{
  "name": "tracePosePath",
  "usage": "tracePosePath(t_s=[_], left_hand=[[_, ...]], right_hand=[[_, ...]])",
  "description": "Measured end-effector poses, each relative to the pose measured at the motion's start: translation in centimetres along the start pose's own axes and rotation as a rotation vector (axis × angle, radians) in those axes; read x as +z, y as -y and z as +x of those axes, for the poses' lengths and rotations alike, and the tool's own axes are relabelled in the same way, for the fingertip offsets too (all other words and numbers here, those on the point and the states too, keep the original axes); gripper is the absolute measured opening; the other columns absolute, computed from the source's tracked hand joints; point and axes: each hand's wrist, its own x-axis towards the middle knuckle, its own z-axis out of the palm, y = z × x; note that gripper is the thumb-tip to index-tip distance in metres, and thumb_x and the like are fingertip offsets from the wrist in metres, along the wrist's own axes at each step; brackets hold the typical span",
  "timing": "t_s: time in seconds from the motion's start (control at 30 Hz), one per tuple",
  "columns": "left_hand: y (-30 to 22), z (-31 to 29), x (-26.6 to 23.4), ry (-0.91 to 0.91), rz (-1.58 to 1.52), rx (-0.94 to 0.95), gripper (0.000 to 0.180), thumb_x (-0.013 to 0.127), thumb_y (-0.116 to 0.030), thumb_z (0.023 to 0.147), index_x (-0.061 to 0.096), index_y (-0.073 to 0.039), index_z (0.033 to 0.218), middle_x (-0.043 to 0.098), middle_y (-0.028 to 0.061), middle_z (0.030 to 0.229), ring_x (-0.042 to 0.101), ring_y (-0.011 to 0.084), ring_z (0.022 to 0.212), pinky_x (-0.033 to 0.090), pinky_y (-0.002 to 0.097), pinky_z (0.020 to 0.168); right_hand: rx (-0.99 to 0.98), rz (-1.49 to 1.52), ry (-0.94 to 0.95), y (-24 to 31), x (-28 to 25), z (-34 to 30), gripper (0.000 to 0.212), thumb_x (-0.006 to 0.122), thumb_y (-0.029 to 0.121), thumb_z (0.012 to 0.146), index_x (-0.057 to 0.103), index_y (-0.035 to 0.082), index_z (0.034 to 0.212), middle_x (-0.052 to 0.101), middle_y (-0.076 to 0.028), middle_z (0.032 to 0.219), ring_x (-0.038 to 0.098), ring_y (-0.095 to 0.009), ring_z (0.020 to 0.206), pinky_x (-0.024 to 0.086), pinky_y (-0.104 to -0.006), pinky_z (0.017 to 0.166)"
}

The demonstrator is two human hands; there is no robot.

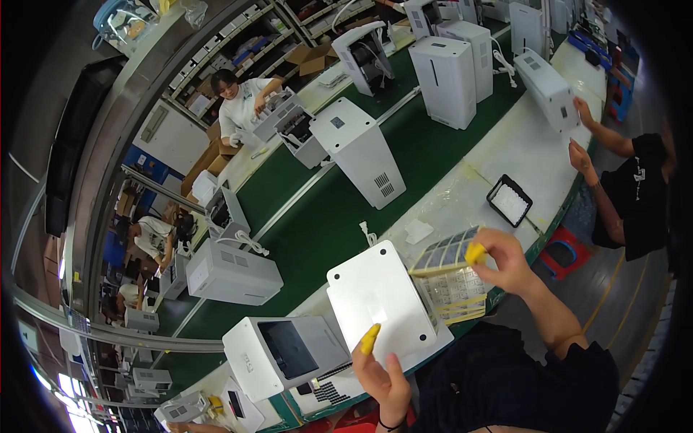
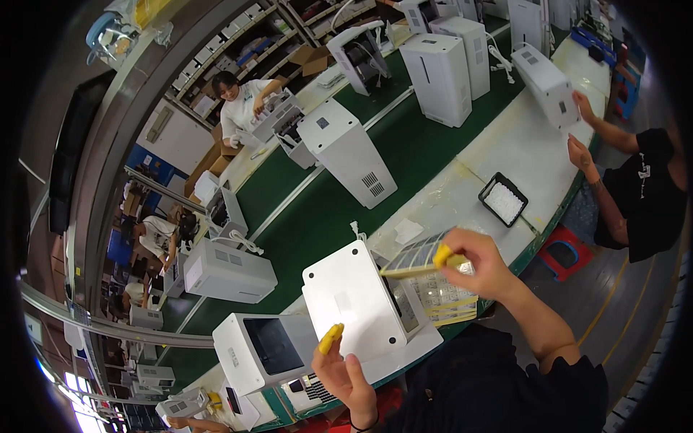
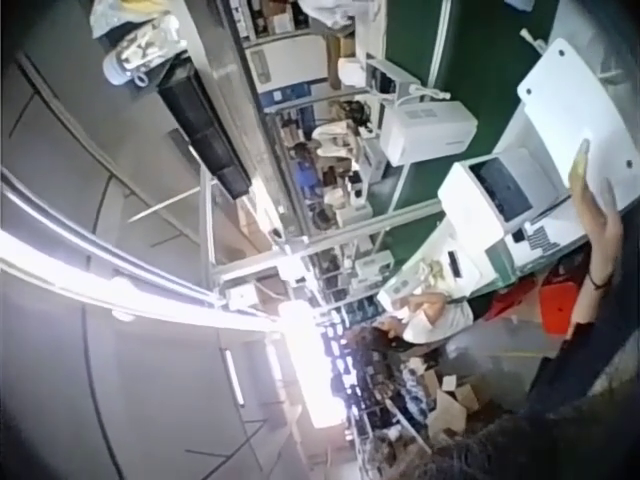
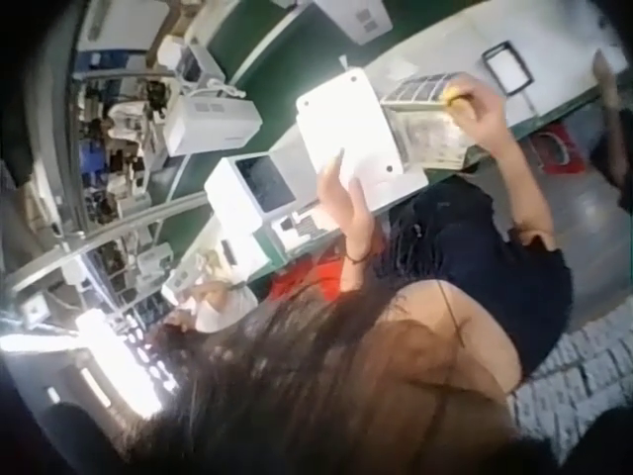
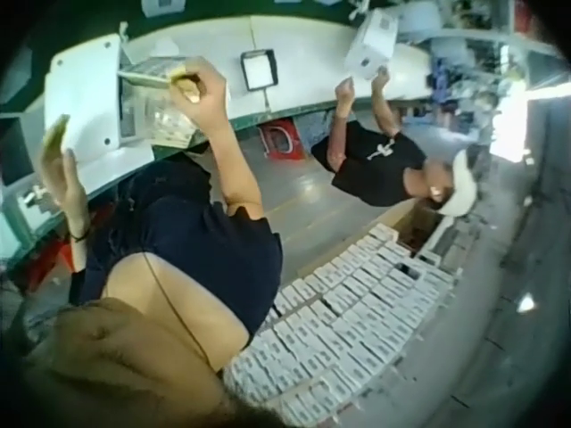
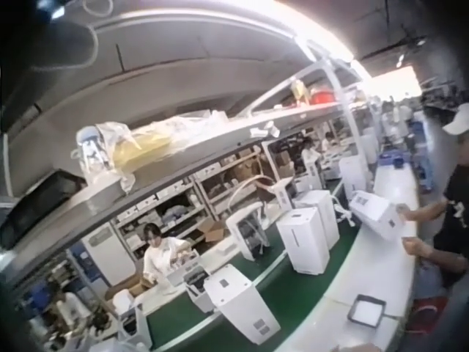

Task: Assembling electronic appliance housings and applying stickers on a production line.

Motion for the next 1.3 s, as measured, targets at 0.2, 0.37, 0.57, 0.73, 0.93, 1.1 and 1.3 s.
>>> tracePosePath(t_s=[0.2, 0.37, 0.57, 0.73, 0.93, 1.1, 1.3], left_hand=[[-1.1, 1.9, 3.2, 0.077, -0.278, -0.065, 0.069, 0.064, -0.026, 0.087, 0.026, 0.000, 0.138, 0.033, 0.0176, 0.139, 0.037, 0.0332, 0.131, 0.030, 0.0519, 0.107], [-4.1, 4.3, 2.0, 0.617, 0.365, 0.319, 0.072, 0.070, -0.031, 0.079, 0.037, -0.001, 0.135, 0.039, 0.0199, 0.140, 0.035, 0.0389, 0.131, 0.017, 0.0554, 0.111], [-3.8, 4.3, 3.4, 0.871, -0.083, 0.052, 0.076, 0.068, -0.025, 0.080, 0.031, 0.003, 0.140, 0.041, 0.0230, 0.140, 0.038, 0.0381, 0.130, 0.028, 0.0399, 0.109], [-2.9, 2.4, 2.7, 1.087, -0.553, -0.519, 0.050, 0.049, -0.020, 0.097, 0.032, 0.001, 0.139, 0.053, 0.0185, 0.124, 0.053, 0.0255, 0.113, 0.039, 0.0327, 0.098], [-4.4, 2.4, 2.0, 1.081, -0.357, -0.394, 0.043, 0.043, -0.020, 0.100, 0.034, 0.001, 0.136, 0.056, 0.0162, 0.117, 0.056, 0.0225, 0.104, 0.041, 0.0318, 0.093], [-3.6, 2.6, 0.8, 1.093, -0.394, -0.512, 0.040, 0.045, -0.015, 0.099, 0.039, 0.002, 0.134, 0.052, 0.0138, 0.126, 0.048, 0.0203, 0.117, 0.035, 0.0312, 0.101], [-3.5, 2.4, -1.0, 0.944, -0.254, -0.428, 0.028, 0.041, -0.019, 0.100, 0.049, 0.004, 0.115, 0.060, 0.0212, 0.099, 0.059, 0.0341, 0.090, 0.045, 0.0360, 0.084]], right_hand=[[-0.389, -0.112, 0.281, 8.1, -0.1, -2.2, 0.019, 0.073, -0.003, 0.064, 0.063, 0.002, 0.080, 0.065, -0.007, 0.077, 0.061, -0.024, 0.069, 0.050, -0.0306, 0.065], [-0.491, 0.143, 0.349, 8.4, -0.4, -2.4, 0.017, 0.077, 0.000, 0.063, 0.062, 0.001, 0.071, 0.065, -0.010, 0.071, 0.065, -0.025, 0.065, 0.051, -0.0272, 0.049], [-0.541, 0.253, 0.618, 9.9, 0.5, -1.9, 0.016, 0.076, -0.004, 0.066, 0.063, 0.001, 0.074, 0.063, -0.009, 0.071, 0.064, -0.026, 0.065, 0.050, -0.0282, 0.049], [-0.609, 0.017, 0.525, 8.6, 1.0, -2.0, 0.010, 0.074, 0.001, 0.070, 0.065, 0.003, 0.073, 0.058, -0.003, 0.064, 0.058, -0.019, 0.057, 0.049, -0.0264, 0.051], [-0.642, -0.227, 0.413, 7.6, 2.3, -2.4, 0.010, 0.075, 0.002, 0.067, 0.067, 0.003, 0.074, 0.059, -0.003, 0.065, 0.059, -0.018, 0.059, 0.053, -0.0266, 0.053], [-0.630, -0.266, 0.426, 7.3, 3.3, -2.4, 0.016, 0.077, 0.004, 0.068, 0.067, 0.003, 0.080, 0.063, -0.005, 0.075, 0.062, -0.020, 0.072, 0.054, -0.0308, 0.066], [-0.151, -0.332, 0.343, 8.5, 5.9, -1.3, 0.033, 0.082, 0.015, 0.070, 0.063, 0.002, 0.094, 0.065, -0.011, 0.098, 0.057, -0.027, 0.102, 0.044, -0.0392, 0.090]])
